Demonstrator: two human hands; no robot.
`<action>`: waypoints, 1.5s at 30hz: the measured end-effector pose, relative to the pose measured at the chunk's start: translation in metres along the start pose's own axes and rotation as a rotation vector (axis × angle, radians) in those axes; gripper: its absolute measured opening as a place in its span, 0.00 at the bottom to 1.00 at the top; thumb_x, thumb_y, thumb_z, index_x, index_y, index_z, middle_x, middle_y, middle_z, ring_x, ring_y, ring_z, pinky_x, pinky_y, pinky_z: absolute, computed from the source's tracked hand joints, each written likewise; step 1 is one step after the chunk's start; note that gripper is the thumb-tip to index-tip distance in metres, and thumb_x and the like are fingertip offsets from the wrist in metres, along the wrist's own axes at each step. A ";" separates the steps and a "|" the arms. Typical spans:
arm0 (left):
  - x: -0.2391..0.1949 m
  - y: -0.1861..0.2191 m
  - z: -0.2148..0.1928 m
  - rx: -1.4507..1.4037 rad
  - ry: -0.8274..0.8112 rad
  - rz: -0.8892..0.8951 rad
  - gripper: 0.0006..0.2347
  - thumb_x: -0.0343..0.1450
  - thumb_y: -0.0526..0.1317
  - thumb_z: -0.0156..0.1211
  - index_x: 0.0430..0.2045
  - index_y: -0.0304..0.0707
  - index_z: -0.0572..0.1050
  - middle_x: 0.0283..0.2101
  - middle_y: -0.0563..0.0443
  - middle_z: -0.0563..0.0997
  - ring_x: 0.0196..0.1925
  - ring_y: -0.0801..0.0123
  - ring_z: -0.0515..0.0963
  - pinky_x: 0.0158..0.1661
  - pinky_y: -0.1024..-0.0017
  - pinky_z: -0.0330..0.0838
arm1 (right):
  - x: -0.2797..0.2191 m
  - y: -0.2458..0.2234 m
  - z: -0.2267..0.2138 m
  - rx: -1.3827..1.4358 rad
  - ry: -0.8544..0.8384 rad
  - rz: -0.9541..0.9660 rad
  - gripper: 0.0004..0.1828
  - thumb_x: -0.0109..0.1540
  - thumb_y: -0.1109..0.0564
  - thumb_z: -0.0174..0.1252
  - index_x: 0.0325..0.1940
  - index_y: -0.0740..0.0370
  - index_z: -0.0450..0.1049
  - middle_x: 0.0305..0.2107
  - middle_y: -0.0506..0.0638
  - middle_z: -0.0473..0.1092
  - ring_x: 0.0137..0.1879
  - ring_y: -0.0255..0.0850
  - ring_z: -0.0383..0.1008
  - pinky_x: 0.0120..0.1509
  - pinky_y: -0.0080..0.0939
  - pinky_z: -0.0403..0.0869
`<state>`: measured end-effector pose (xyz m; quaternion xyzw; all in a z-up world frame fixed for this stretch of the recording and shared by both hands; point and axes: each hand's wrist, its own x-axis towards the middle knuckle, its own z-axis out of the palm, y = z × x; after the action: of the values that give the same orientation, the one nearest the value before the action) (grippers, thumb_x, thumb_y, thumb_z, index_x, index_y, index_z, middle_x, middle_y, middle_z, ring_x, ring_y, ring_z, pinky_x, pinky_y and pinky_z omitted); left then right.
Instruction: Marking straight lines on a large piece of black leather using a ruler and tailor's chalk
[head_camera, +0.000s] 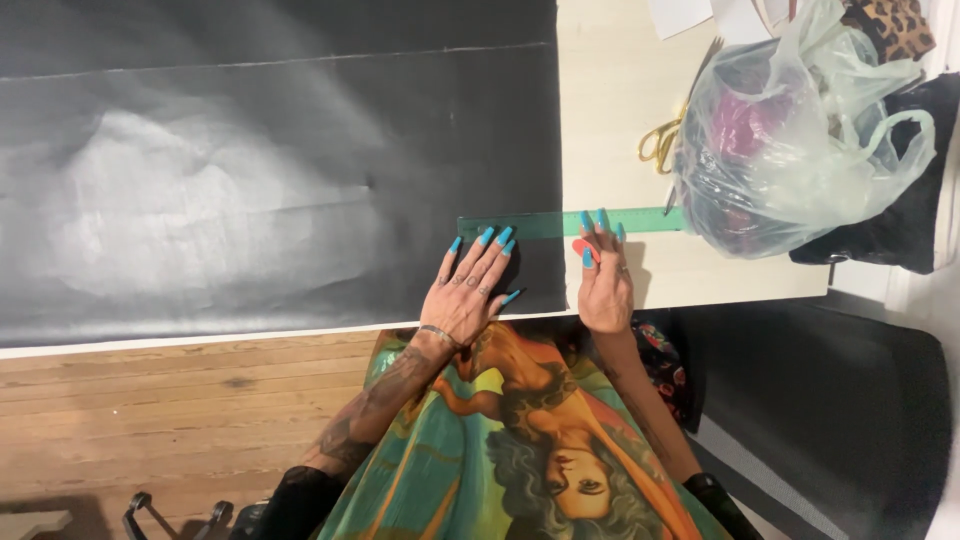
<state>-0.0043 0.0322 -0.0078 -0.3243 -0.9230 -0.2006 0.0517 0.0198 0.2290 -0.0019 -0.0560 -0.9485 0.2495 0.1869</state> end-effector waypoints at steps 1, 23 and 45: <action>0.000 0.000 0.001 0.003 0.003 -0.001 0.23 0.68 0.52 0.38 0.57 0.47 0.54 0.61 0.54 0.56 0.63 0.67 0.54 0.59 0.60 0.46 | -0.003 0.004 0.003 0.002 0.001 -0.003 0.15 0.63 0.53 0.39 0.42 0.66 0.65 0.45 0.58 0.67 0.50 0.56 0.66 0.50 0.46 0.67; -0.003 0.004 0.004 -0.053 0.054 -0.039 0.24 0.67 0.49 0.42 0.57 0.44 0.54 0.61 0.52 0.57 0.64 0.64 0.54 0.60 0.57 0.45 | -0.013 0.009 0.009 -0.027 -0.051 0.121 0.17 0.63 0.49 0.40 0.50 0.59 0.64 0.46 0.59 0.66 0.50 0.57 0.66 0.50 0.51 0.66; -0.010 0.005 0.009 -0.033 0.151 -0.043 0.29 0.66 0.57 0.36 0.57 0.38 0.52 0.60 0.47 0.58 0.63 0.59 0.54 0.59 0.56 0.45 | -0.004 -0.014 -0.002 -0.055 -0.094 0.164 0.14 0.65 0.50 0.39 0.41 0.63 0.61 0.35 0.67 0.68 0.39 0.65 0.68 0.41 0.60 0.67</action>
<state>0.0069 0.0338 -0.0167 -0.2893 -0.9198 -0.2407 0.1112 0.0245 0.2174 0.0053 -0.1268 -0.9549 0.2404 0.1193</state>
